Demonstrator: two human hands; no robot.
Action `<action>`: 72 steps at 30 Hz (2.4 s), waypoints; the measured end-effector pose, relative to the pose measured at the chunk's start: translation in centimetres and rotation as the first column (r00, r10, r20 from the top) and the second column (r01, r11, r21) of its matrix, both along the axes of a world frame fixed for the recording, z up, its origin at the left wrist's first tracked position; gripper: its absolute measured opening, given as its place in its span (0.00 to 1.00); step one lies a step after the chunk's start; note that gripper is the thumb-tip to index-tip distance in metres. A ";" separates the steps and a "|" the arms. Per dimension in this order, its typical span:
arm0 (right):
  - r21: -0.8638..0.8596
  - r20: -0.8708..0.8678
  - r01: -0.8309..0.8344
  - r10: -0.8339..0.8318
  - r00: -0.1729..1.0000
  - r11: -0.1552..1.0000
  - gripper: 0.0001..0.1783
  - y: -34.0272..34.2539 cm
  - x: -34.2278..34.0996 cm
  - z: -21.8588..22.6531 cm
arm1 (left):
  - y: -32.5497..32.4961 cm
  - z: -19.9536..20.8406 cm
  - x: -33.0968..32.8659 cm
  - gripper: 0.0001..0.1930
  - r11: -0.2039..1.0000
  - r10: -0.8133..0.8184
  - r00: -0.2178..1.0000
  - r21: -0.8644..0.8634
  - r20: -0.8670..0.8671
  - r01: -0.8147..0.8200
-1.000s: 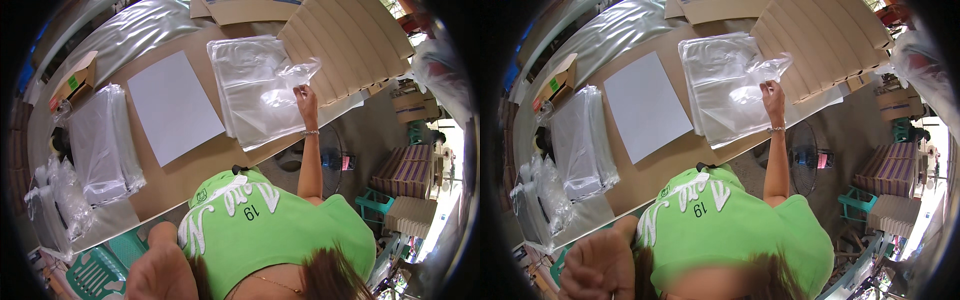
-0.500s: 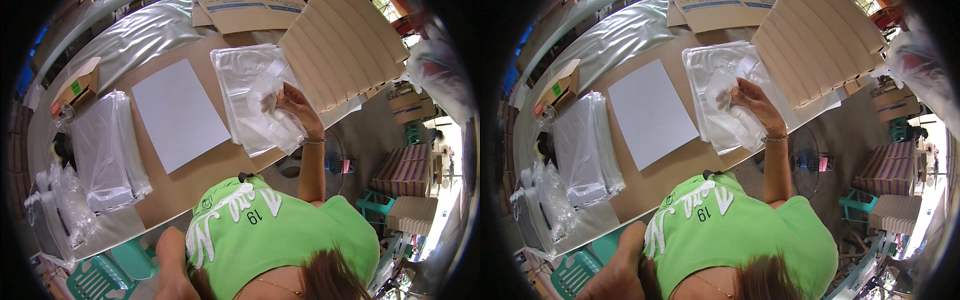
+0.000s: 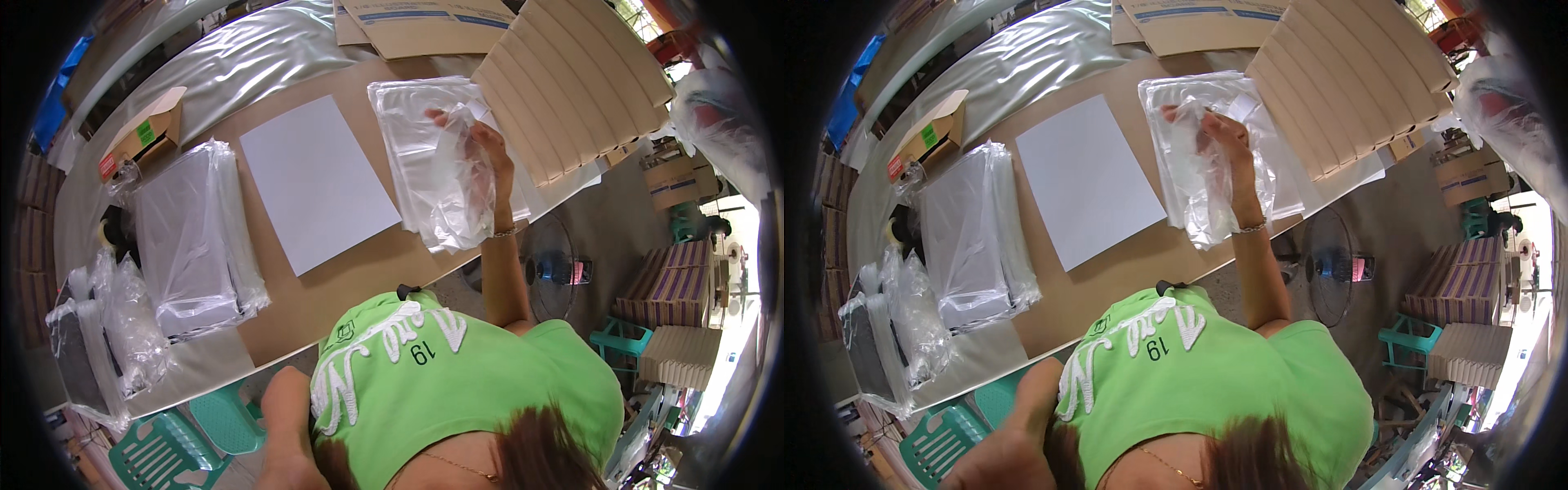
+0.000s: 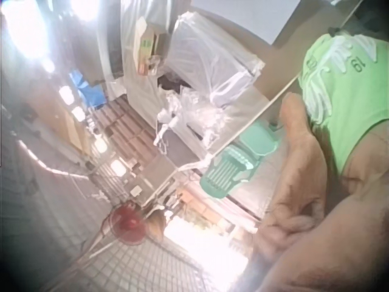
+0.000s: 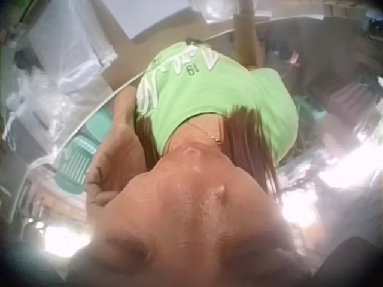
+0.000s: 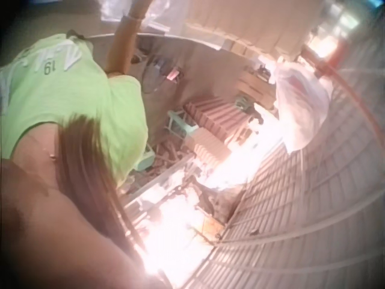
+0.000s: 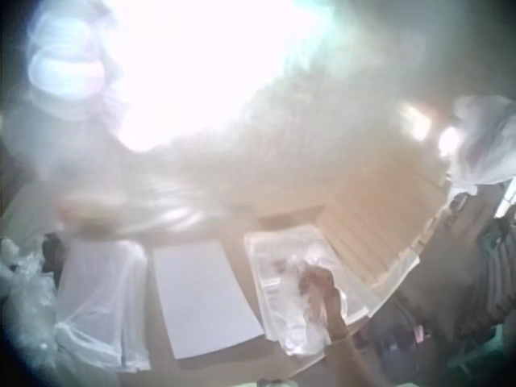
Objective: The person inserts rectangular items into plastic sleeves by hand, sliding each one into a bag and placing the packaged items onto a stack.
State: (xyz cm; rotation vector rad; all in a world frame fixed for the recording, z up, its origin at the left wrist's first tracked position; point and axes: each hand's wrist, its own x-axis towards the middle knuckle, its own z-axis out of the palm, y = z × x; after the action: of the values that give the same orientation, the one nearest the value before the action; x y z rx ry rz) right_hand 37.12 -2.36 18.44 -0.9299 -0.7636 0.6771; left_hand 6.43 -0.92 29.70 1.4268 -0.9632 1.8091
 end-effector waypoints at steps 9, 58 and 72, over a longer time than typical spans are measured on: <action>0.068 0.051 -0.156 0.153 0.987 0.985 0.25 1.7 -2.7 -2.3 | 0.1 -1.2 0.3 0.14 0.993 0.099 0.979 -0.087 0.177 -0.084; -0.328 0.416 -0.106 0.244 0.876 0.939 0.30 3.6 -8.8 -2.0 | 8.2 -15.8 7.7 0.22 0.269 -0.619 0.569 -0.827 -0.542 -0.494; -0.042 0.052 0.044 -0.042 0.998 0.998 0.14 4.8 -2.2 -5.8 | 7.8 -19.9 7.5 0.12 0.531 -0.446 0.314 -0.530 -0.838 -0.661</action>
State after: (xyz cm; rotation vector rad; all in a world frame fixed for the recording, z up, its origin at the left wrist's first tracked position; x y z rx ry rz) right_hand 34.93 2.44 12.61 -1.0038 -0.7744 0.6363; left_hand 13.93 6.91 9.82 1.4535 0.7266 0.7733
